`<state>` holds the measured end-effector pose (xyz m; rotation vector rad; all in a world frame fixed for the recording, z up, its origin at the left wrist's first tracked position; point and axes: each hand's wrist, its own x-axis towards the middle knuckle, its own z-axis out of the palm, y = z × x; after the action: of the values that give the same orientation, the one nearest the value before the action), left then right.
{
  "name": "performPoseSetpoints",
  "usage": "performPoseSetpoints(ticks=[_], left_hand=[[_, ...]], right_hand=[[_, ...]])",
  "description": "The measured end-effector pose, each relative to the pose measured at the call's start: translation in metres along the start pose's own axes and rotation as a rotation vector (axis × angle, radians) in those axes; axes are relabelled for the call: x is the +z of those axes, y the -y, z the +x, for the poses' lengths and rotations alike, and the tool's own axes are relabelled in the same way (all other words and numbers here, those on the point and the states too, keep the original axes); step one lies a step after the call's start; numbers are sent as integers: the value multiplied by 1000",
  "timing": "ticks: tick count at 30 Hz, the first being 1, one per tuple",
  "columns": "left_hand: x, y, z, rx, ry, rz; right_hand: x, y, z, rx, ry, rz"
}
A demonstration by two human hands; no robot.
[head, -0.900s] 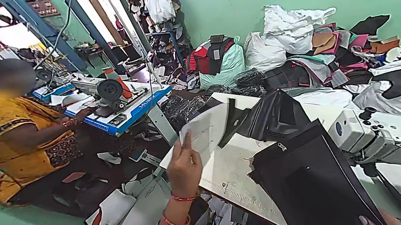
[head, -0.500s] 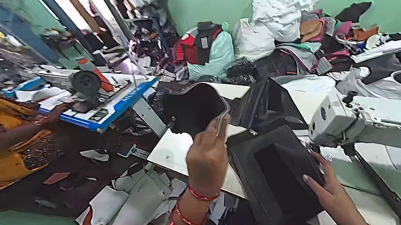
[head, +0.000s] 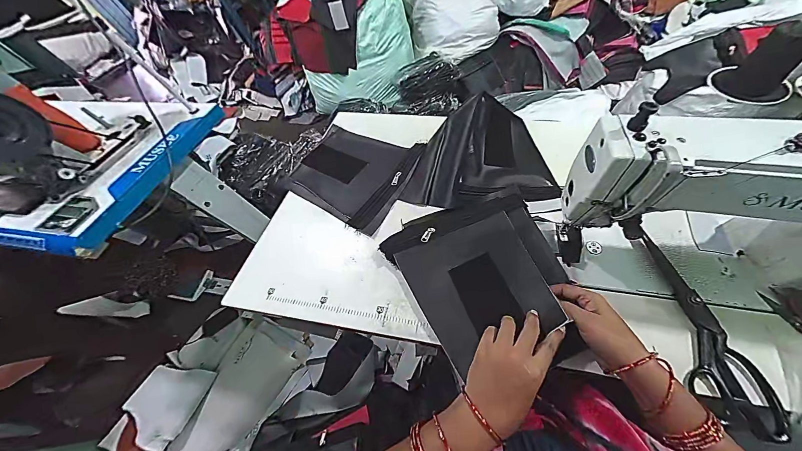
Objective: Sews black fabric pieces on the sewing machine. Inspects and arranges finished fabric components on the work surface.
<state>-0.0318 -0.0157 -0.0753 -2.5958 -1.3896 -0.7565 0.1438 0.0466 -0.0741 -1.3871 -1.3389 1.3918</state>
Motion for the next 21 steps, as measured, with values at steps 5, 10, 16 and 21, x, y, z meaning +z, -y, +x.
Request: performPoseSetpoints(ticks=[5, 10, 16, 21], left_hand=[[5, -1, -9, -5, -29, -28], [4, 2, -8, 11, -106, -28], [12, -5, -9, 104, -186, -132], [6, 11, -4, 80, -144, -462]], right_hand=[[0, -1, 0, 14, 4, 33], [3, 4, -1, 99, -67, 124], [0, 0, 1, 60, -5, 67], [-3, -1, -1, 78, 46, 20]])
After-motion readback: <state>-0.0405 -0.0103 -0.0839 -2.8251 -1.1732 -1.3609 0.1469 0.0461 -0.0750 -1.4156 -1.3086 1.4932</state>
